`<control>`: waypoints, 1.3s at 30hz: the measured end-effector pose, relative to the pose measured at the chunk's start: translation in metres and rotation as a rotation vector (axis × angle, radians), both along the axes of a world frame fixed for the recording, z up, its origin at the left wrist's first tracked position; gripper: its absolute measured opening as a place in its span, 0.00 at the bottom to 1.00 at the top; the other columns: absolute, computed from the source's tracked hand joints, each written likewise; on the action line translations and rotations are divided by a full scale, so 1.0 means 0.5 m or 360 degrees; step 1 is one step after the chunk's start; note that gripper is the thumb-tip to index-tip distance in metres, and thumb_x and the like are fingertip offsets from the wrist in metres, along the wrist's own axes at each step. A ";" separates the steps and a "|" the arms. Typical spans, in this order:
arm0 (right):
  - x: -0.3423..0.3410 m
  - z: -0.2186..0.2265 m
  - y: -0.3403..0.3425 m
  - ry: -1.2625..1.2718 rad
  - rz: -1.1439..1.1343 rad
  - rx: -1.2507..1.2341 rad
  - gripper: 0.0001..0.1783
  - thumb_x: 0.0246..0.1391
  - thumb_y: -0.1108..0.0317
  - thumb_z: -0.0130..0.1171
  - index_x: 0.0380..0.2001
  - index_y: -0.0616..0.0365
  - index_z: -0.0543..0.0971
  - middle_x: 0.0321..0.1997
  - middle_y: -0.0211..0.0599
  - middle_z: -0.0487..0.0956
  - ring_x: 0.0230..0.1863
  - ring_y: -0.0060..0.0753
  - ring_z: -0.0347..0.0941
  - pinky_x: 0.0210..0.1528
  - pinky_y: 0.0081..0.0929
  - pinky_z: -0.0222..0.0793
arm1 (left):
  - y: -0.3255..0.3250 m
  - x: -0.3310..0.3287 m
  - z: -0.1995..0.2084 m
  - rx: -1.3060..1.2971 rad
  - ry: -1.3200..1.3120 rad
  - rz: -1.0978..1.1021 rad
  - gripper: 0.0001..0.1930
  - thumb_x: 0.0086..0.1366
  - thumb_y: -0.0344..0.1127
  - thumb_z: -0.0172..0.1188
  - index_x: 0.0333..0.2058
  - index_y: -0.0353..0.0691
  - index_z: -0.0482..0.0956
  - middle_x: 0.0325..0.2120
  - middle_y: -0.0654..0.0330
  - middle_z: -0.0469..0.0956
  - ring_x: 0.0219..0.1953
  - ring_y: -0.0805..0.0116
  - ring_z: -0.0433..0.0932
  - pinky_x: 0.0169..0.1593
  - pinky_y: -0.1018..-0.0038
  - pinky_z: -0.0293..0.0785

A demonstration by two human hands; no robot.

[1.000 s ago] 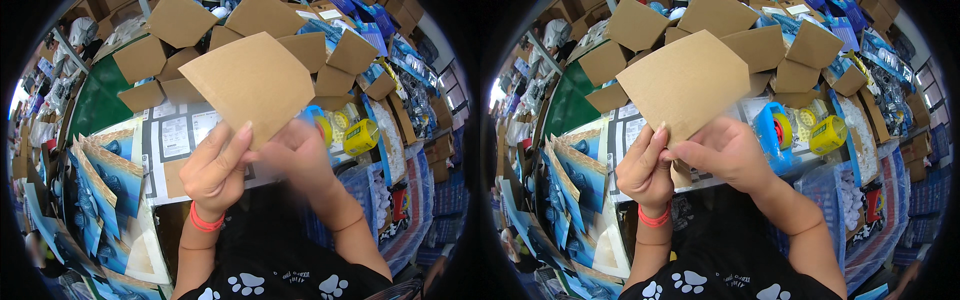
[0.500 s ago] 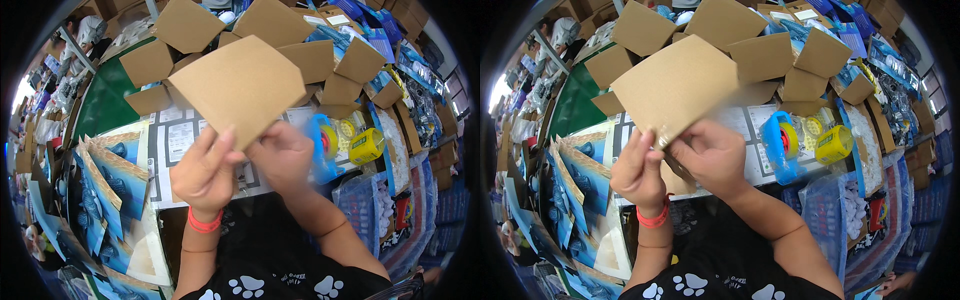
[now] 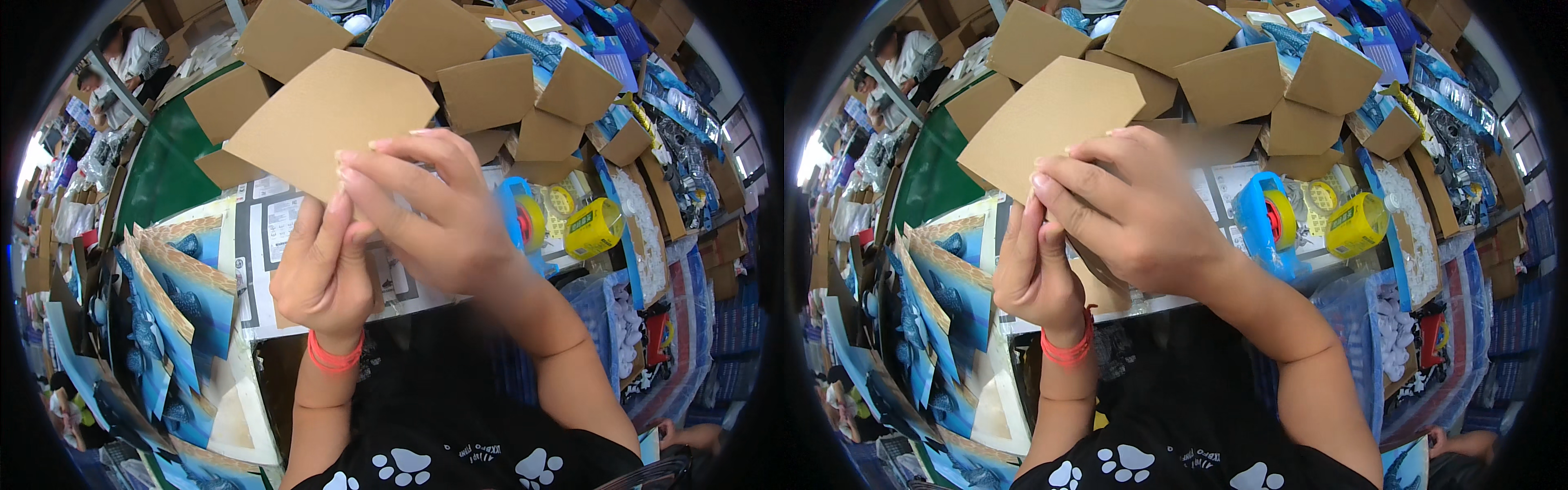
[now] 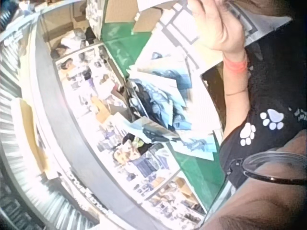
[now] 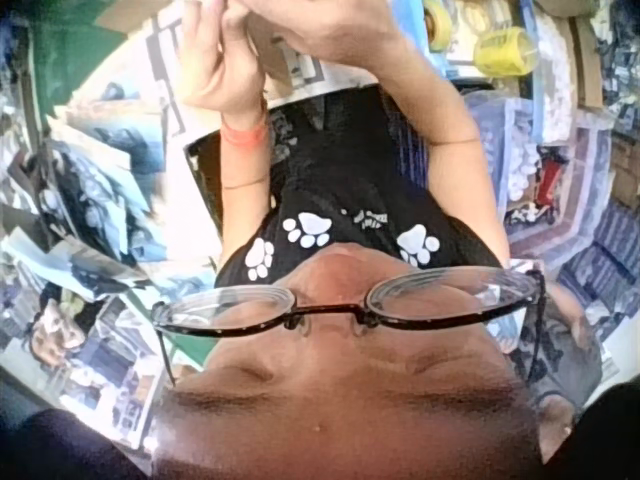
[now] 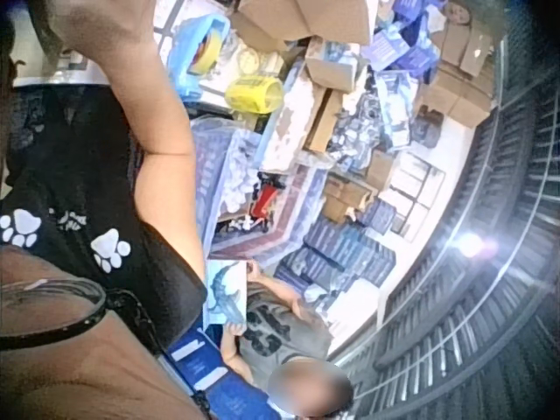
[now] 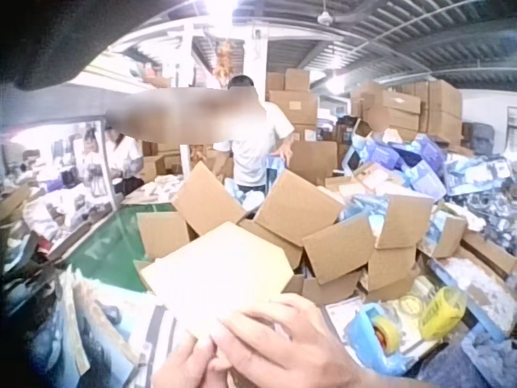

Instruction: The person assembles small cardboard boxes by folding flaps and sealing them with tape. They place a blue whale-shaped item and a white remote control into each box, then close and tape the boxes shut. The process is repeated multiple times.

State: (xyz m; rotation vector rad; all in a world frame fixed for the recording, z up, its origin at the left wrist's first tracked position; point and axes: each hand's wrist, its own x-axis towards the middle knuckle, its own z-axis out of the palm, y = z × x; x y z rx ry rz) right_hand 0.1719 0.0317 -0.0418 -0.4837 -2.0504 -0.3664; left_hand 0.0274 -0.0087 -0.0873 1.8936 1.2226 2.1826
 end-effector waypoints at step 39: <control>0.521 -0.305 -0.162 0.0945 -0.0715 -0.2777 0.11 0.58 0.65 0.69 0.39 0.60 0.83 0.36 0.28 0.83 0.37 0.15 0.76 0.41 0.17 0.70 | 0.083 -0.006 0.087 0.0312 0.1585 0.0489 0.18 0.64 0.36 0.70 0.50 0.36 0.81 0.51 0.56 0.84 0.50 0.61 0.82 0.52 0.70 0.73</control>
